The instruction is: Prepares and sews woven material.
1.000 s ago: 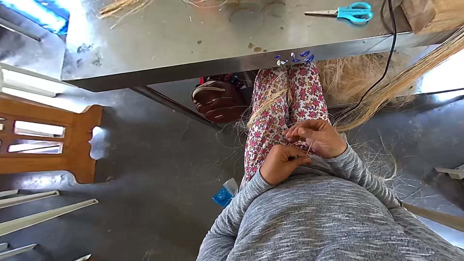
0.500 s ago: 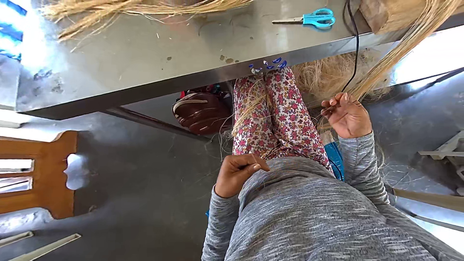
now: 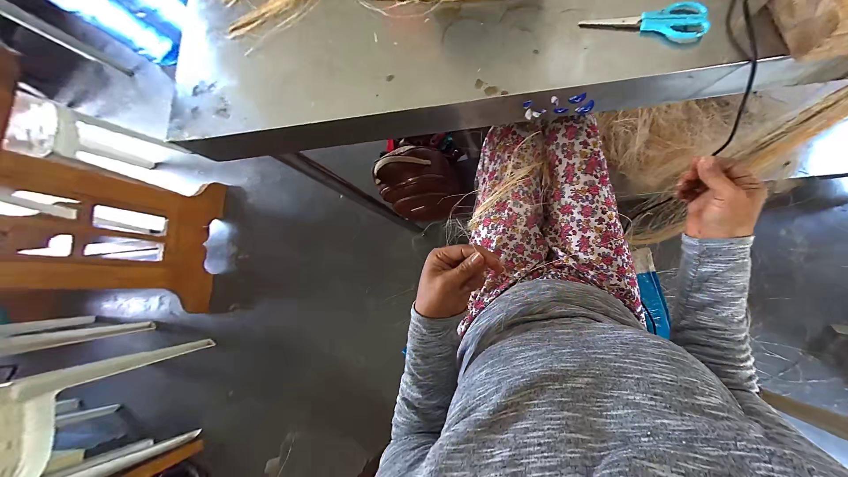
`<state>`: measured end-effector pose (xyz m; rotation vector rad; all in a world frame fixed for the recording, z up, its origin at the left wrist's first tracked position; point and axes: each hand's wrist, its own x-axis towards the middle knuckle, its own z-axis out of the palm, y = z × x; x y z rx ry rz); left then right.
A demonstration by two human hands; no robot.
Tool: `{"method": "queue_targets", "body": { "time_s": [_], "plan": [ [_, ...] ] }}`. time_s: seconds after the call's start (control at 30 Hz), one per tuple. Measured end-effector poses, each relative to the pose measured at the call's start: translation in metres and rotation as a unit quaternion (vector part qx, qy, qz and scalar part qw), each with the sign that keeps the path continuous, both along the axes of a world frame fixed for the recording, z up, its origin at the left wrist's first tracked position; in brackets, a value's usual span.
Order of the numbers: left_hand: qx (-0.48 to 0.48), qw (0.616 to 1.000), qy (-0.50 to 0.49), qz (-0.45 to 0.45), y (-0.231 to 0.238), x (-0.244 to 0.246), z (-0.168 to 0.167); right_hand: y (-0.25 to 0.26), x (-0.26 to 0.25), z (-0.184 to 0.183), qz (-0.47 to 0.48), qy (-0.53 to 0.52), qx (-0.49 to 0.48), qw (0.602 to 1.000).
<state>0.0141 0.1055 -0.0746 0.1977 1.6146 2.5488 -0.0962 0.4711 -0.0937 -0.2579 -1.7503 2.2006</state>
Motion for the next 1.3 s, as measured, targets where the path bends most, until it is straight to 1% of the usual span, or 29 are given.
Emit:
{"method": "queue_targets", "body": {
  "time_s": [0.03, 0.07, 0.1, 0.13, 0.17, 0.2, 0.23, 0.27, 0.3, 0.37, 0.4, 0.43, 0.47, 0.53, 0.6, 0.67, 0.73, 0.87, 0.93, 1.0, 1.07, 1.17, 1.23, 1.3],
  "plan": [
    [0.012, 1.000, -0.019, 0.011, -0.001, 0.000, 0.000, 0.006, -0.001, -0.001, -0.009, -0.003, 0.017, 1.000],
    [0.021, 0.999, -0.038, 0.021, -0.001, -0.001, 0.001, 0.012, -0.001, -0.002, -0.023, -0.011, 0.055, 0.998],
    [0.031, 0.997, -0.058, 0.032, -0.001, -0.001, 0.003, 0.016, -0.002, -0.002, -0.046, -0.022, 0.133, 0.990],
    [0.049, 0.995, -0.077, 0.044, 0.001, -0.002, 0.005, 0.020, -0.001, -0.001, -0.065, -0.040, 0.256, 0.964],
    [0.066, 0.992, -0.093, 0.056, 0.003, -0.004, 0.008, 0.021, 0.001, 0.005, -0.071, -0.069, 0.383, 0.918],
    [0.082, 0.989, -0.105, 0.069, 0.006, -0.005, 0.012, 0.015, 0.004, 0.017, -0.061, -0.100, 0.473, 0.873],
    [0.097, 0.986, -0.114, 0.079, 0.009, -0.006, 0.016, 0.008, 0.007, 0.027, -0.054, -0.110, 0.523, 0.843],
    [0.109, 0.983, -0.119, 0.086, 0.012, -0.008, 0.020, 0.000, 0.010, 0.033, -0.059, -0.076, 0.544, 0.834],
    [0.122, 0.981, -0.118, 0.090, 0.014, -0.009, 0.022, -0.007, 0.014, 0.036, -0.067, -0.004, 0.540, 0.839],
    [0.141, 0.981, -0.106, 0.084, 0.016, -0.011, 0.025, -0.022, 0.024, 0.045, -0.034, 0.161, 0.478, 0.863],
    [0.150, 0.981, -0.099, 0.074, 0.017, -0.011, 0.025, -0.032, 0.028, 0.051, 0.007, 0.232, 0.425, 0.875],
    [0.162, 0.981, -0.090, 0.058, 0.018, -0.011, 0.025, -0.042, 0.032, 0.058, 0.063, 0.273, 0.366, 0.887],
    [0.177, 0.980, -0.081, 0.038, 0.018, -0.010, 0.024, -0.054, 0.036, 0.064, 0.127, 0.287, 0.308, 0.898],
    [0.208, 0.977, -0.055, -0.005, 0.019, -0.009, 0.020, -0.077, 0.041, 0.070, 0.250, 0.268, 0.221, 0.904],
    [0.227, 0.973, -0.020, -0.045, 0.021, -0.008, 0.016, -0.097, 0.043, 0.067, 0.344, 0.222, 0.157, 0.899],
    [0.235, 0.969, 0.011, -0.075, 0.023, -0.007, 0.011, -0.116, 0.045, 0.063, 0.409, 0.172, 0.116, 0.889],
    [0.232, 0.967, 0.039, -0.097, 0.025, -0.005, 0.008, -0.131, 0.048, 0.062, 0.451, 0.134, 0.098, 0.877],
    [0.250, 0.954, 0.086, -0.141, 0.027, -0.005, 0.002, -0.153, 0.049, 0.062, 0.477, 0.106, 0.115, 0.865],
    [0.255, 0.950, 0.098, -0.152, 0.027, -0.006, 0.000, -0.156, 0.047, 0.060, 0.507, 0.082, 0.084, 0.854],
    [0.259, 0.948, 0.103, -0.156, 0.027, -0.007, -0.003, -0.157, 0.045, 0.056, 0.529, 0.057, 0.017, 0.846],
    [0.262, 0.947, 0.102, -0.154, 0.028, -0.007, -0.004, -0.159, 0.047, 0.051, 0.527, 0.053, -0.034, 0.848],
    [0.259, 0.949, 0.099, -0.151, 0.029, -0.007, -0.003, -0.164, 0.048, 0.046, 0.512, 0.069, -0.071, 0.853],
    [0.250, 0.953, 0.093, -0.143, 0.030, -0.007, -0.004, -0.166, 0.050, 0.045, 0.497, 0.074, -0.072, 0.862],
    [0.226, 0.963, 0.082, -0.122, 0.029, -0.007, -0.005, -0.165, 0.049, 0.043, 0.478, 0.090, -0.052, 0.872]
  ]
}}
